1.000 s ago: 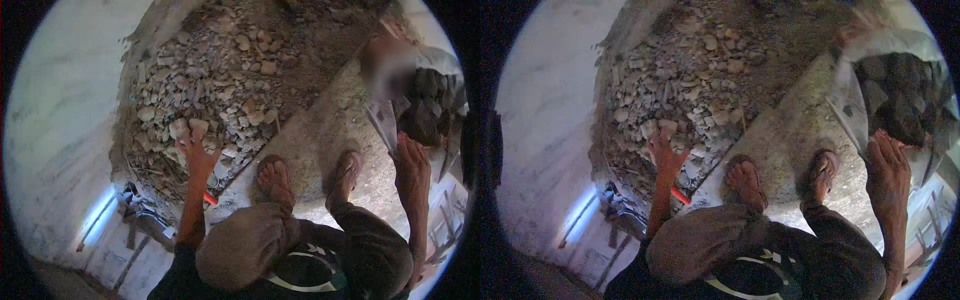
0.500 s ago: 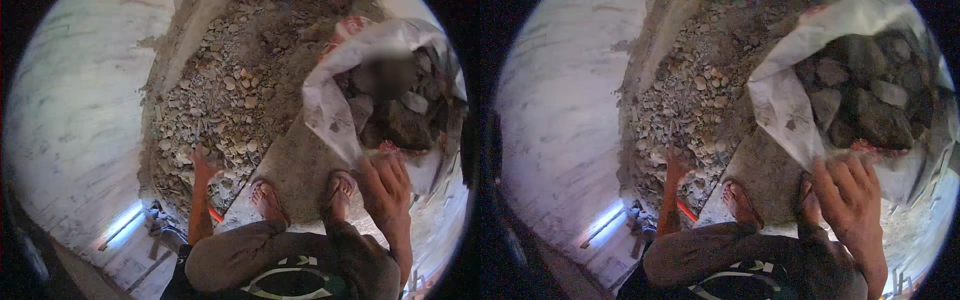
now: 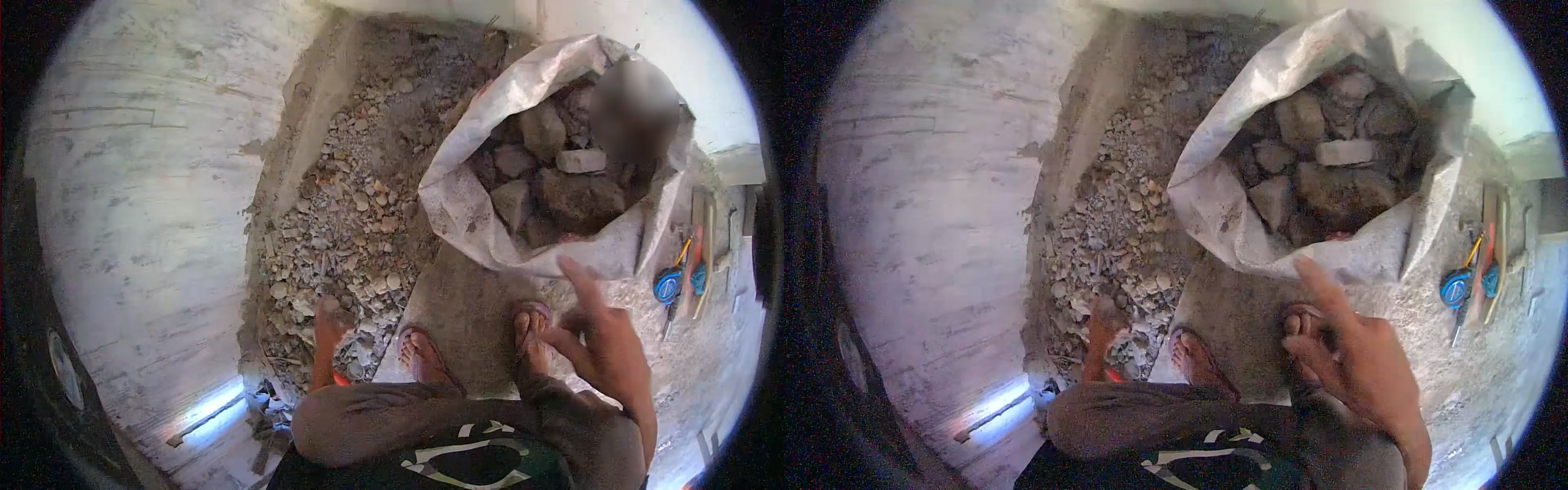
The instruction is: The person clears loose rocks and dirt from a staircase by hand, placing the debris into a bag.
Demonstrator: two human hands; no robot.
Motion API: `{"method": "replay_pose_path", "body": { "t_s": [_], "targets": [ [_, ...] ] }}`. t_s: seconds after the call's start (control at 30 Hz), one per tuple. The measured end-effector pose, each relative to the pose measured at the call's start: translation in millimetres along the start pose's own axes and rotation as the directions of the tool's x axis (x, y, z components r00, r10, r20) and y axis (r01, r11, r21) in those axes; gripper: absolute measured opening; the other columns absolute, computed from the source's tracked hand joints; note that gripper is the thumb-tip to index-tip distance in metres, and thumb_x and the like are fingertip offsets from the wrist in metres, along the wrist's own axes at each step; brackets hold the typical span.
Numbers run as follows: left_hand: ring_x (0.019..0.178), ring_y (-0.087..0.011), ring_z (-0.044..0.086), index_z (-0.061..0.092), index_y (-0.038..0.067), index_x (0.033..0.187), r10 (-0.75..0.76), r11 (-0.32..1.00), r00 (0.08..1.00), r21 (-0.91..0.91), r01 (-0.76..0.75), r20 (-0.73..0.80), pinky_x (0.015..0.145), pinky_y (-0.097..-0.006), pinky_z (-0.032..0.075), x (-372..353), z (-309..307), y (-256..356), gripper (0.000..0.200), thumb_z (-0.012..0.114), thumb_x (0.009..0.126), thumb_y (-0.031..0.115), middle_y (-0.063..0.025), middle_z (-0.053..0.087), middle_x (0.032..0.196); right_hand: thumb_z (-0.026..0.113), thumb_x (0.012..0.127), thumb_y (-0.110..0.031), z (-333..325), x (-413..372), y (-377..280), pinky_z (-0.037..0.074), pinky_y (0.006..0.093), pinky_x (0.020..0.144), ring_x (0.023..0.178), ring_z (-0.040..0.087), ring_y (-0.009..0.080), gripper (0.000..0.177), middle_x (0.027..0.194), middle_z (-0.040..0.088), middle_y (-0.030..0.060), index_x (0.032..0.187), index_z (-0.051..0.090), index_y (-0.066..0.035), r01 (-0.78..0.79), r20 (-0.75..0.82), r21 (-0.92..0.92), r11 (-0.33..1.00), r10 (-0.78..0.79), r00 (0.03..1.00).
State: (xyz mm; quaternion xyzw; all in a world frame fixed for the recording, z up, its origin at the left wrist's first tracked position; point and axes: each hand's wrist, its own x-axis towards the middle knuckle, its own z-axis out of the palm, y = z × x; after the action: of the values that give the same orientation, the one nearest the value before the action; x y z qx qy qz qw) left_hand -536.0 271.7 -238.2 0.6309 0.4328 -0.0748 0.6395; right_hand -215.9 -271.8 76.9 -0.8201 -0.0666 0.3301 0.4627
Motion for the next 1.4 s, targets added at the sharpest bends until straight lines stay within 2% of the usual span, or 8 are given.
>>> {"method": "replay_pose_path", "body": {
  "t_s": [0.03,0.1,0.2,0.27,0.6,0.93,1.2,1.4],
  "targets": [
    [0.114,-0.0344,0.052,0.028,0.002,0.140,0.359,0.785,0.933,0.544,-0.298,-0.008,0.100,-0.0432,0.042,-18.2,15.3,16.5,0.098,0.086,0.063,0.022,-0.0180,0.048,0.132,0.067,0.081,-0.014,5.8,6.3,6.1,0.048,0.0421,0.056,0.062,0.062,0.0355,0.069,0.075,0.063,0.0178,0.140,0.032,-0.018,0.074,0.032,-0.125,0.989,-0.071,0.997],
    [0.110,-0.0324,0.055,0.027,0.000,0.140,0.628,0.232,0.757,0.885,-0.404,0.181,0.098,-0.0428,0.044,-30.7,30.0,31.7,0.098,0.086,0.063,0.019,-0.0171,0.050,0.130,0.066,0.081,-0.014,14.4,17.0,17.4,0.049,0.0472,0.057,0.065,0.061,0.0412,0.082,0.076,0.063,0.0201,0.147,0.019,-0.023,0.140,0.061,-0.244,0.960,-0.129,0.990],
    [0.110,-0.0326,0.056,0.037,0.010,0.133,0.532,0.558,0.840,0.789,-0.257,-0.103,0.093,-0.0510,0.046,-35.6,33.9,24.2,0.071,0.074,0.077,0.031,-0.0162,0.053,0.125,0.063,0.083,-0.014,25.5,30.7,30.0,0.048,0.0503,0.058,0.065,0.062,0.0414,0.086,0.076,0.063,0.0208,0.149,0.009,-0.025,0.180,0.102,-0.299,0.937,-0.156,0.982],
    [0.101,-0.0283,0.061,0.041,0.008,0.128,0.409,0.836,0.912,0.384,-0.392,0.038,0.088,-0.0442,0.051,-32.7,39.3,25.5,0.058,0.068,0.082,0.030,-0.0137,0.061,0.111,0.061,0.084,-0.015,32.5,35.1,35.3,0.048,0.0503,0.057,0.063,0.061,0.0418,0.084,0.072,0.062,0.0204,0.148,0.007,-0.025,0.239,0.075,-0.353,0.905,-0.227,0.971],
    [0.105,-0.0255,0.058,0.044,0.005,0.128,0.452,0.657,0.876,0.727,-0.199,-0.169,0.094,-0.0427,0.047,-31.8,53.5,31.3,0.061,0.072,0.079,0.029,-0.0139,0.059,0.113,0.064,0.081,-0.012,49.8,48.2,57.4,0.048,0.0486,0.070,0.072,0.060,0.0452,0.049,0.072,0.062,0.0200,0.127,0.046,-0.016,0.178,-0.139,-0.527,0.831,-0.291,0.947],
    [0.112,-0.0238,0.050,0.031,0.006,0.136,0.285,0.949,0.808,0.268,-0.164,-0.516,0.096,-0.0375,0.044,-85.9,54.4,110.2,0.089,0.082,0.063,0.014,-0.0136,0.049,0.124,0.063,0.080,-0.014,44.2,33.4,67.6,0.045,0.0510,0.069,0.073,0.058,0.0462,0.021,0.069,0.057,0.0227,0.098,0.053,-0.010,0.258,-0.055,-0.447,0.856,-0.314,0.948],
    [0.109,-0.0230,0.052,0.030,0.008,0.136,0.570,0.789,0.812,0.193,-0.583,0.125,0.094,-0.0362,0.045,-94.8,203.7,315.4,0.096,0.085,0.057,0.010,-0.0086,0.049,0.122,0.056,0.076,-0.007,68.9,45.8,38.7,0.047,0.0505,0.063,0.070,0.060,0.0422,0.036,0.069,0.060,0.0196,0.110,0.046,-0.008,0.264,0.031,-0.471,0.842,-0.283,0.959],
    [0.100,-0.0296,0.058,0.036,0.004,0.124,0.799,0.485,0.409,-0.070,-0.872,0.441,0.093,-0.0379,0.046,-80.0,385.5,371.2,0.092,0.088,0.052,0.027,-0.0162,0.056,0.113,0.057,0.082,-0.005,75.3,50.8,57.3,0.048,0.0439,0.064,0.078,0.063,0.0387,0.022,0.082,0.064,0.0201,0.104,0.058,-0.003,0.394,-0.040,-0.452,0.800,-0.460,0.887]
  ]
}}
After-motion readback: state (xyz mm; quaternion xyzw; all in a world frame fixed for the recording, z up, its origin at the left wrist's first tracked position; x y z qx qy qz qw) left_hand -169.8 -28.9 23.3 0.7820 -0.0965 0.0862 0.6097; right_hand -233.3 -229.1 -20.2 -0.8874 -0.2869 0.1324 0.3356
